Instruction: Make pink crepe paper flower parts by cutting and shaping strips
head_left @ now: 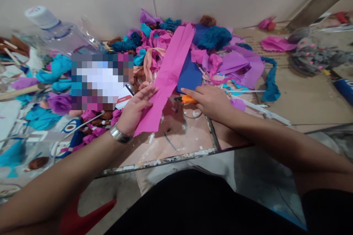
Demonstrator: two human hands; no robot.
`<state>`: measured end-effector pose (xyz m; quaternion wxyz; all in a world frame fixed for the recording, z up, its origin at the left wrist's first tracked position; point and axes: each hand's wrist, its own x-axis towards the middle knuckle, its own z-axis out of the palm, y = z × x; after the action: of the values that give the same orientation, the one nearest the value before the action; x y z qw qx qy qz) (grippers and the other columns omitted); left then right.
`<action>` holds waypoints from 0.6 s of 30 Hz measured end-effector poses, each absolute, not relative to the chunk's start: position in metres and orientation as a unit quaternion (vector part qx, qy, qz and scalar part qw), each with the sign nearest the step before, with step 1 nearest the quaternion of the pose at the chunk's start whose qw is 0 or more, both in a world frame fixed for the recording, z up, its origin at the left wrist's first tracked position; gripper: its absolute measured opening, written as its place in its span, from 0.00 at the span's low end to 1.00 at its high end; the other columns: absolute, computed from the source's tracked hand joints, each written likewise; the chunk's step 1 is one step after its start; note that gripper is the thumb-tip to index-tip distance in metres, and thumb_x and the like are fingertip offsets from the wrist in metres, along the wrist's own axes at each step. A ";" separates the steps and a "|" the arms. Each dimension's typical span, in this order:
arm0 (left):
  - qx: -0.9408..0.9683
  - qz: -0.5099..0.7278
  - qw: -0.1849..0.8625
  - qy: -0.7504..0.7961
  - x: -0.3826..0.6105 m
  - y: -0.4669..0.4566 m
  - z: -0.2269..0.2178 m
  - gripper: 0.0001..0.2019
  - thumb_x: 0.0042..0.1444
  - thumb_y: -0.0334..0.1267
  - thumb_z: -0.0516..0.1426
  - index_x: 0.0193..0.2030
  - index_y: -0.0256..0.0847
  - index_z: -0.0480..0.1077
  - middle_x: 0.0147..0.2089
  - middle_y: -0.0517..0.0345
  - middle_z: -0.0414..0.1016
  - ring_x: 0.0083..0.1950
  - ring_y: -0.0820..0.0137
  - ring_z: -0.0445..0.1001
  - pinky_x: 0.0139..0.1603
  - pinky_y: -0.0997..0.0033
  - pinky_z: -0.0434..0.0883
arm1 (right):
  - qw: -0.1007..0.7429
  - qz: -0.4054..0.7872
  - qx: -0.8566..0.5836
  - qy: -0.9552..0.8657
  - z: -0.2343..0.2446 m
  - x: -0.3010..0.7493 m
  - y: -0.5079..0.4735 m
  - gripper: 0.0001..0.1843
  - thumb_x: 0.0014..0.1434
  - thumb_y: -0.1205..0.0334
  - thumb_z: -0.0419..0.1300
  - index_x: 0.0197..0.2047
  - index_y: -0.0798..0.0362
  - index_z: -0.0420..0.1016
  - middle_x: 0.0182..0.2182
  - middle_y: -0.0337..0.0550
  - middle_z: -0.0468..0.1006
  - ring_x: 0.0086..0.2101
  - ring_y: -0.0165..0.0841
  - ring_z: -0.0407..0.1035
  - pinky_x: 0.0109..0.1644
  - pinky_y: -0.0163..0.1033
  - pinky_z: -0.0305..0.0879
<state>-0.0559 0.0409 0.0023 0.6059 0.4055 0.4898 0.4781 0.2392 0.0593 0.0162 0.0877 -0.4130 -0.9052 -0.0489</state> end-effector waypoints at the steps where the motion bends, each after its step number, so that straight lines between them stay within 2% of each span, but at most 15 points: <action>1: 0.408 0.476 0.603 0.493 -0.055 0.041 0.003 0.31 0.47 0.30 0.66 0.61 0.47 0.77 0.71 0.56 0.76 0.79 0.57 0.64 0.81 0.53 0.62 | 0.089 -0.050 -0.415 -0.904 0.017 0.238 0.059 0.25 0.75 0.59 0.57 0.73 0.46 0.73 0.40 0.50 0.81 0.37 0.39 0.67 0.38 0.44 0.44; 5: 0.426 0.476 0.587 0.498 -0.052 0.038 0.004 0.28 0.47 0.29 0.66 0.58 0.44 0.77 0.68 0.53 0.78 0.76 0.56 0.68 0.79 0.53 0.64 | 0.089 -0.050 -0.421 -0.901 0.017 0.238 0.059 0.27 0.74 0.62 0.57 0.73 0.46 0.72 0.40 0.50 0.81 0.36 0.39 0.66 0.38 0.44 0.44; 9: 0.452 0.508 0.556 0.478 -0.046 0.033 0.006 0.23 0.47 0.28 0.64 0.53 0.45 0.78 0.65 0.54 0.79 0.73 0.58 0.70 0.77 0.55 0.65 | 0.103 -0.050 -0.412 -0.904 0.014 0.243 0.065 0.26 0.70 0.64 0.59 0.70 0.49 0.76 0.42 0.51 0.82 0.38 0.41 0.68 0.39 0.44 0.47; 13: 0.490 0.494 0.537 0.477 -0.045 0.030 0.005 0.22 0.51 0.28 0.61 0.54 0.45 0.78 0.65 0.55 0.78 0.71 0.57 0.72 0.76 0.52 0.66 | 0.125 -0.052 -0.403 -0.905 0.010 0.250 0.071 0.26 0.69 0.65 0.58 0.69 0.50 0.77 0.43 0.52 0.82 0.39 0.42 0.70 0.41 0.45 0.50; 15: 0.559 0.463 0.499 0.473 -0.047 0.030 0.006 0.20 0.56 0.30 0.59 0.55 0.45 0.78 0.65 0.54 0.78 0.71 0.56 0.72 0.76 0.49 0.65 | 0.128 -0.048 -0.408 -0.903 0.010 0.252 0.072 0.26 0.69 0.66 0.58 0.69 0.50 0.77 0.43 0.52 0.82 0.40 0.43 0.70 0.41 0.45 0.50; 18: 0.706 0.394 0.378 0.452 -0.051 0.028 0.010 0.16 0.65 0.35 0.56 0.57 0.45 0.78 0.64 0.51 0.78 0.70 0.55 0.72 0.77 0.49 0.62 | 0.124 -0.041 -0.409 -0.903 0.010 0.253 0.072 0.26 0.69 0.66 0.58 0.68 0.50 0.77 0.44 0.52 0.83 0.40 0.43 0.70 0.42 0.45 0.51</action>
<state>-0.0508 0.0282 0.0100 0.3777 0.7056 0.4516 0.3945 0.2528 0.0721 0.0104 0.1237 -0.4087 -0.9033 -0.0412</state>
